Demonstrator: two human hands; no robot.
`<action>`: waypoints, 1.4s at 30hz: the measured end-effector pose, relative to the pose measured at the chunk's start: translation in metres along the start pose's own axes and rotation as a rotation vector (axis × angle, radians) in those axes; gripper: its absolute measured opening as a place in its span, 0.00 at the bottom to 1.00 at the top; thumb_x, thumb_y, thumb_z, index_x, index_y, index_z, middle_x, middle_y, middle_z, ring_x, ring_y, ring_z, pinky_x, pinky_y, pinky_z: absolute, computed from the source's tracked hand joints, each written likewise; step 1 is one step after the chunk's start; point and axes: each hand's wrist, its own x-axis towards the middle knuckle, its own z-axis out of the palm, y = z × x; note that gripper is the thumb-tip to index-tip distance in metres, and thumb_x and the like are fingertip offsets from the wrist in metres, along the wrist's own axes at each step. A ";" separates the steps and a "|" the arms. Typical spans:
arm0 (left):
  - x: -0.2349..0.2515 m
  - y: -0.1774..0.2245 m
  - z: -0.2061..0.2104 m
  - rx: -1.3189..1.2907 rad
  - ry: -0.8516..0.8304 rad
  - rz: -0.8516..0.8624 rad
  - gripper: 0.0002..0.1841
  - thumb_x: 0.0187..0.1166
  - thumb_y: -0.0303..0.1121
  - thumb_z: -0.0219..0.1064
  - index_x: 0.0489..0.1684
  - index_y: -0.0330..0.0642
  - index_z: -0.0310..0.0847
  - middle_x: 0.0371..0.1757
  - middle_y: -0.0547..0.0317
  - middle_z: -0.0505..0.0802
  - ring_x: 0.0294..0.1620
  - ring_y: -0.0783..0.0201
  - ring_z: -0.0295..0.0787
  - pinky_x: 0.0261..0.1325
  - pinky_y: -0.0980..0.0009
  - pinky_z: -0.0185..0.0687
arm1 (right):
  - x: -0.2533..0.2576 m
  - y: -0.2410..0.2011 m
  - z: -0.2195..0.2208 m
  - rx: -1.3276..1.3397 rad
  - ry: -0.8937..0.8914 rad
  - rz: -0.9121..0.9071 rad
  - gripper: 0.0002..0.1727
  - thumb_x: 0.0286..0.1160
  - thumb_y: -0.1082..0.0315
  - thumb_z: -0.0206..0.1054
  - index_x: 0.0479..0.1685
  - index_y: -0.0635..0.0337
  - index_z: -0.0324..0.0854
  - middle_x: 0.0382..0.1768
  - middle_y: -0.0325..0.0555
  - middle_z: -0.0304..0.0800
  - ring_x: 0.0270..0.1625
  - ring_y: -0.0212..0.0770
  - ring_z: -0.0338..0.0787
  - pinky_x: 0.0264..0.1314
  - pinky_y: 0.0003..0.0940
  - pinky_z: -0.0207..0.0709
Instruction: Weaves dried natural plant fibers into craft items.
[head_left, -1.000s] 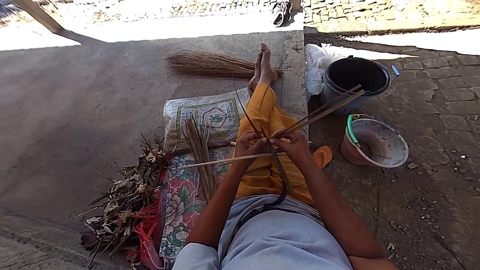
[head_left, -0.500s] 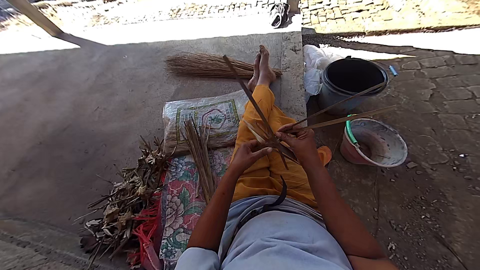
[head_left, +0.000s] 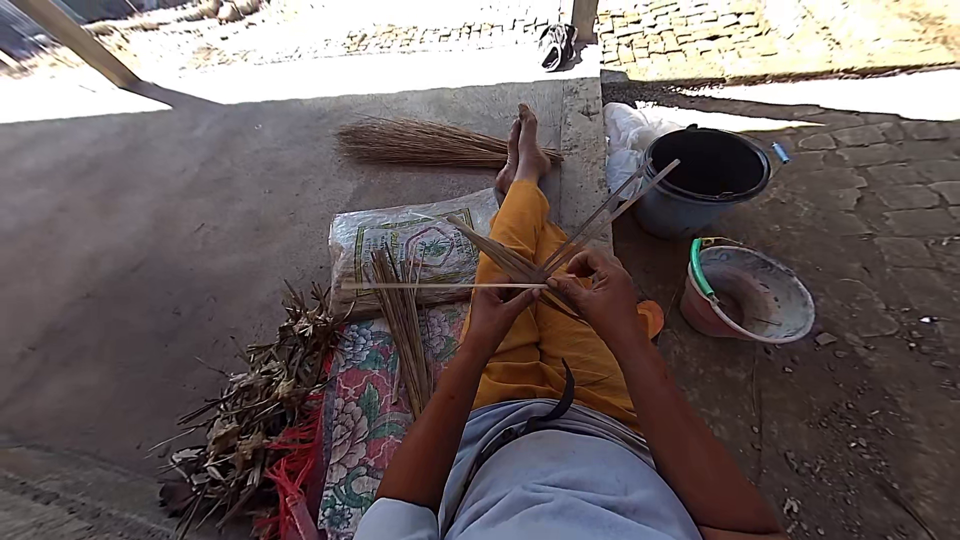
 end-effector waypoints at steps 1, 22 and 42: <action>0.000 -0.002 0.001 0.012 0.021 0.025 0.04 0.70 0.22 0.77 0.32 0.37 0.87 0.27 0.64 0.90 0.27 0.76 0.82 0.37 0.76 0.80 | 0.000 0.000 0.001 -0.033 -0.007 -0.040 0.15 0.64 0.61 0.83 0.39 0.63 0.86 0.35 0.51 0.83 0.46 0.54 0.81 0.56 0.62 0.68; -0.009 0.004 0.003 -0.397 -0.140 -0.053 0.08 0.74 0.14 0.68 0.48 0.28 0.84 0.39 0.54 0.96 0.40 0.64 0.96 0.55 0.68 0.92 | 0.006 0.008 -0.004 0.282 -0.191 0.043 0.24 0.61 0.73 0.83 0.57 0.63 0.79 0.47 0.49 0.90 0.51 0.39 0.90 0.57 0.39 0.85; 0.004 0.026 0.007 -0.261 -0.166 -0.097 0.06 0.85 0.23 0.62 0.50 0.30 0.83 0.35 0.54 0.94 0.31 0.66 0.93 0.41 0.71 0.93 | 0.007 0.000 0.000 0.542 -0.151 0.235 0.03 0.67 0.78 0.77 0.35 0.64 0.89 0.30 0.37 0.91 0.33 0.25 0.87 0.42 0.21 0.83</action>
